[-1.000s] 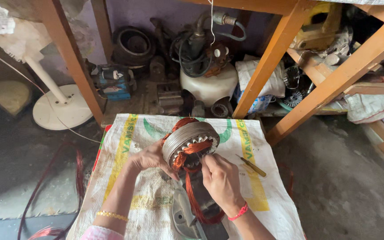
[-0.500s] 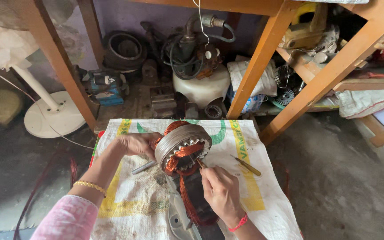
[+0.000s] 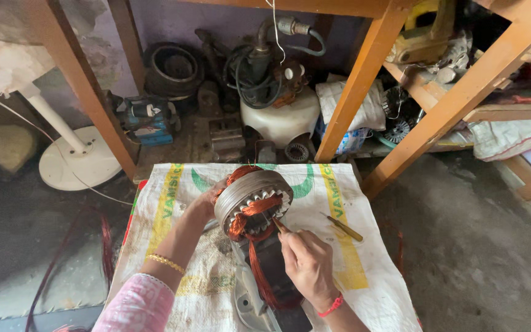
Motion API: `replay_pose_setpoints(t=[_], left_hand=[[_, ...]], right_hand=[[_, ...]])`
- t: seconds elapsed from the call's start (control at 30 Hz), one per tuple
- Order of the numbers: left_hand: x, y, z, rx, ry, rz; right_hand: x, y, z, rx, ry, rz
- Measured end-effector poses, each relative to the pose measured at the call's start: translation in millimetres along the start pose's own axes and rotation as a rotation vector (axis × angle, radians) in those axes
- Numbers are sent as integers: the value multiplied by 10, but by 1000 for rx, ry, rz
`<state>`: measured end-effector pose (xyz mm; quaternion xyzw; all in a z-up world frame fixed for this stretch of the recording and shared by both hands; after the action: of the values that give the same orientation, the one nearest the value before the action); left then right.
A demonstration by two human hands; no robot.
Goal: The person winds copper wire by hand into the slots of a motor stator held in a bench vise. They repeatedly feed the wire into the slots, rotate the stator to access different positions, and use a small tool to push and arrange the wire within the slots.
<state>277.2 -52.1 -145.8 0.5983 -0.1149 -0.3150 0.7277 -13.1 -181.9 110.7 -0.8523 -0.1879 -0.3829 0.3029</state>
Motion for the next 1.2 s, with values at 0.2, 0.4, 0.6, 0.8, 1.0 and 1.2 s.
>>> replay_pose_setpoints(t=[0.2,0.4,0.6,0.8,1.0,1.2], left_hand=[[106,-124,170,-441,-52,-44],[151,-346,-182,-477,52,-50],[182,-396,-272,-403,22,-55],[173,-410,-250,-466,49,-120],[198,-375,-211,-451,52,-127],[160,-406,-230,-451,68,-127]], right_hand=[[131,-43,-42,131,32,82],[339,214,198,87,-8,217],[322,313,356,87,-88,292],[353,143,304,-21,-110,175],[151,82,168,-69,-108,155],[-86,87,46,20,40,83]])
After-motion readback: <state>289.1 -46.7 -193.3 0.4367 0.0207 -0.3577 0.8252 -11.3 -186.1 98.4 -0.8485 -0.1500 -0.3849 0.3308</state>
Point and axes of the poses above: each hand's wrist, its own x-axis towards the middle knuckle, its own z-axis out of the palm, y = z × x, the point moved 10 cm from there along x, towards the middle knuckle, and after that the axes turned 4 degrees about z, right-handed, at the moved point
